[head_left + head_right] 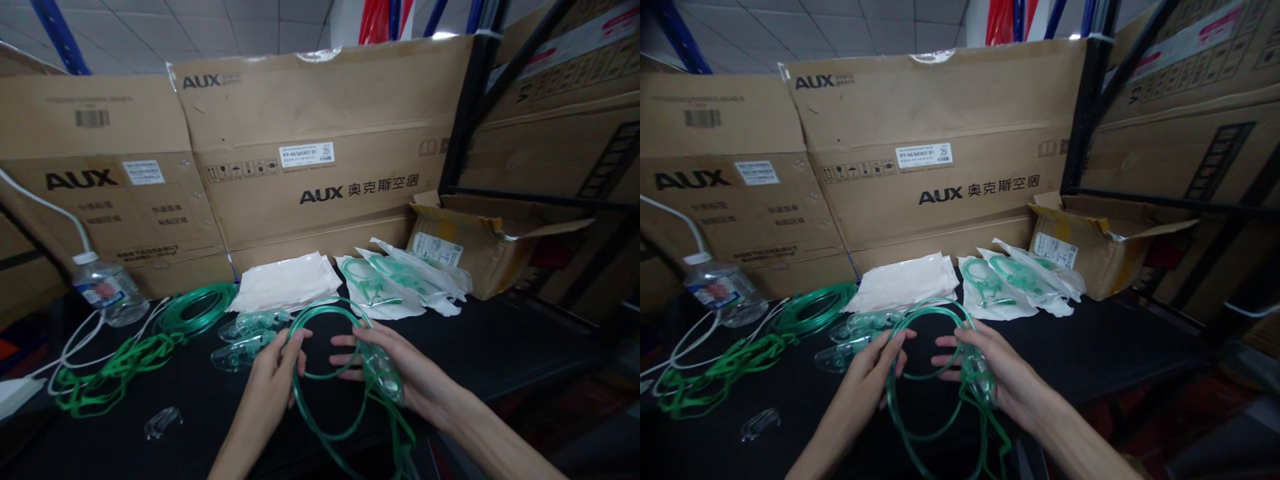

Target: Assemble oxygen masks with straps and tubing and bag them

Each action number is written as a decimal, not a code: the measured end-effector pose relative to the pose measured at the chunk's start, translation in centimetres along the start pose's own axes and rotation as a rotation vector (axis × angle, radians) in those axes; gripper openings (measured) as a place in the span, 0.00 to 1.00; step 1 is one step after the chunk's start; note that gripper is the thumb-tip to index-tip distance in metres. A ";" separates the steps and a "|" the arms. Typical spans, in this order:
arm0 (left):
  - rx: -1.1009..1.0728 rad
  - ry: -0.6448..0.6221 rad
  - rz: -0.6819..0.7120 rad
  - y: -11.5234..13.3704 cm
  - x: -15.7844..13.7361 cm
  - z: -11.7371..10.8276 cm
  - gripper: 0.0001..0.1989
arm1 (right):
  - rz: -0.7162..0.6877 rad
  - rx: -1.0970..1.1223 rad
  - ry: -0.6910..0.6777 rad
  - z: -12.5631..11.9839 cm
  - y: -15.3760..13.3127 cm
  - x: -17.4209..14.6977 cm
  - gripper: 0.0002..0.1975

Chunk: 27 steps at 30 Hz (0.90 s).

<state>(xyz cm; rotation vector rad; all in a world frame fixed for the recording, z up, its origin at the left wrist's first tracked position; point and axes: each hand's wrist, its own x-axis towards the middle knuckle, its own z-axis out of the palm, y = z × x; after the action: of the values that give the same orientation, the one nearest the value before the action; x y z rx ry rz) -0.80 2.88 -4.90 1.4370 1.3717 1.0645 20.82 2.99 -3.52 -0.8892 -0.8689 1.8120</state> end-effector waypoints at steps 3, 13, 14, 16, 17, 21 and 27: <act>-0.030 0.029 0.035 -0.1 0.5 0.7 0.31 | 0.029 0.127 -0.043 0.6 0.8 -0.2 0.16; -0.015 -0.018 0.017 1.2 1.0 1.3 0.30 | 0.028 0.142 -0.138 -0.3 1.0 -0.8 0.14; -0.009 -0.030 0.006 1.4 0.9 1.4 0.30 | 0.023 0.138 -0.138 -0.4 1.0 -0.8 0.14; 0.087 -0.034 0.041 2.2 0.6 1.1 0.29 | 0.012 0.127 -0.117 -0.9 1.0 -0.9 0.15; 0.176 -0.015 0.089 2.7 0.4 0.6 0.26 | 0.002 0.118 -0.094 -1.2 1.0 -0.8 0.15; 0.664 0.160 0.331 5.2 1.5 -3.1 0.21 | -0.028 0.116 0.020 -2.6 0.8 -0.4 0.15; 1.036 0.038 0.284 5.9 9.5 -10.1 0.15 | 0.016 0.104 0.021 -3.1 1.0 -0.1 0.14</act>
<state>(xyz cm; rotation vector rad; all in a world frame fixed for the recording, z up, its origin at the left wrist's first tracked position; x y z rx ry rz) -8.64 12.51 3.68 2.4034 1.9033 0.5082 23.07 3.20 -5.88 -0.8495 -0.7493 1.8411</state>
